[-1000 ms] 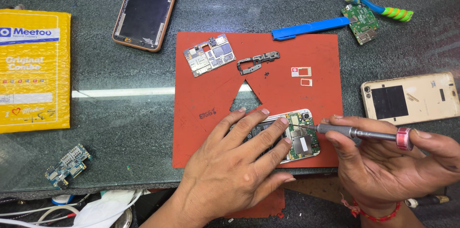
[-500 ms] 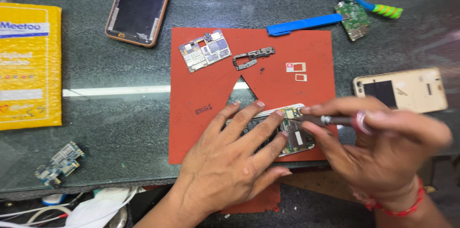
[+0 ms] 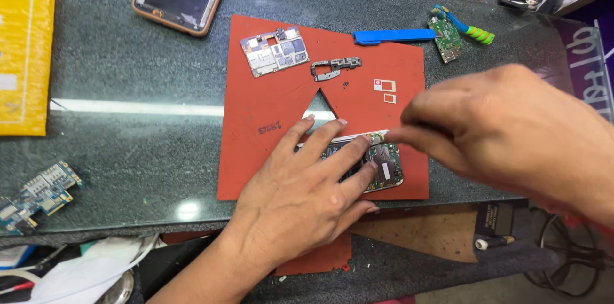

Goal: The person disassembles a mobile phone using a screwdriver to remove internal screws and components from the device frame.

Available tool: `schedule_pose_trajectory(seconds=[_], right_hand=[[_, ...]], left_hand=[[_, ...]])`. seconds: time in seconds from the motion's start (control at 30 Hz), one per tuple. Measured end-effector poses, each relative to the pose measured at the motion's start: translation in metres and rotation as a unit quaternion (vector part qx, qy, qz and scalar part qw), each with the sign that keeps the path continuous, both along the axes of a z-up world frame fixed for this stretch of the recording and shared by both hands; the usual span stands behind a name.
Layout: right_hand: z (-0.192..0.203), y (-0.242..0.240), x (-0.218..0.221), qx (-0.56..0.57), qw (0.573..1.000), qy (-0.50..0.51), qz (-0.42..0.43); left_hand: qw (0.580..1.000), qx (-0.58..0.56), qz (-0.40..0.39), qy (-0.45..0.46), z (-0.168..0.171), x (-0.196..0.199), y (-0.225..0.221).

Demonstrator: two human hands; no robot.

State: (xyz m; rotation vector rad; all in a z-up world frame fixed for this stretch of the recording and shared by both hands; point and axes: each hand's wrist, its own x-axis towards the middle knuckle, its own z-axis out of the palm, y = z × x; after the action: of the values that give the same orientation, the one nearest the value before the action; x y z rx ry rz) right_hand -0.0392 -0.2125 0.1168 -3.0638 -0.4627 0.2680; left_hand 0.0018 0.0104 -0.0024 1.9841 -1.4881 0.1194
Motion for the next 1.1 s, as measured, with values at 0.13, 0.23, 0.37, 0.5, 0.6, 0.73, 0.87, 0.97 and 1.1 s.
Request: schedule_pose_trajectory(seconds=[0.13,0.23,0.37,0.5,0.6,0.73,0.87,0.97,1.1], right_hand=[[-0.001,0.000,0.005,-0.008,0.996,0.066,-0.057],[0.002,-0.004,0.003,-0.009,0.994,0.089,-0.059],[0.003,-0.001,0.000,0.000,0.996,0.058,-0.065],[0.000,-0.001,-0.003,0.025,0.997,0.061,-0.044],[-0.001,-0.006,-0.002,0.075,0.997,0.026,0.002],[-0.004,-0.007,-0.003,-0.016,0.994,0.093,-0.060],[-0.004,-0.007,-0.001,0.045,0.998,0.030,-0.034],[-0.006,-0.004,-0.003,-0.036,0.993,0.076,-0.088],[-0.006,-0.008,-0.002,0.042,0.999,0.015,0.010]], left_hand=[[1.000,0.004,-0.002,0.020,0.000,0.000,-0.001],[1.000,0.005,-0.011,0.012,-0.001,0.001,-0.001],[1.000,0.005,-0.009,0.016,-0.001,0.000,0.000],[1.000,0.006,-0.008,0.016,-0.002,0.000,-0.001],[1.000,0.006,-0.010,0.014,-0.002,0.000,-0.003],[1.000,-0.003,-0.004,0.002,-0.002,0.001,-0.002],[1.000,0.002,-0.008,0.010,-0.003,0.000,-0.001],[1.000,0.000,-0.005,0.005,-0.003,0.001,0.000],[1.000,-0.001,-0.011,0.006,-0.002,0.001,-0.002]])
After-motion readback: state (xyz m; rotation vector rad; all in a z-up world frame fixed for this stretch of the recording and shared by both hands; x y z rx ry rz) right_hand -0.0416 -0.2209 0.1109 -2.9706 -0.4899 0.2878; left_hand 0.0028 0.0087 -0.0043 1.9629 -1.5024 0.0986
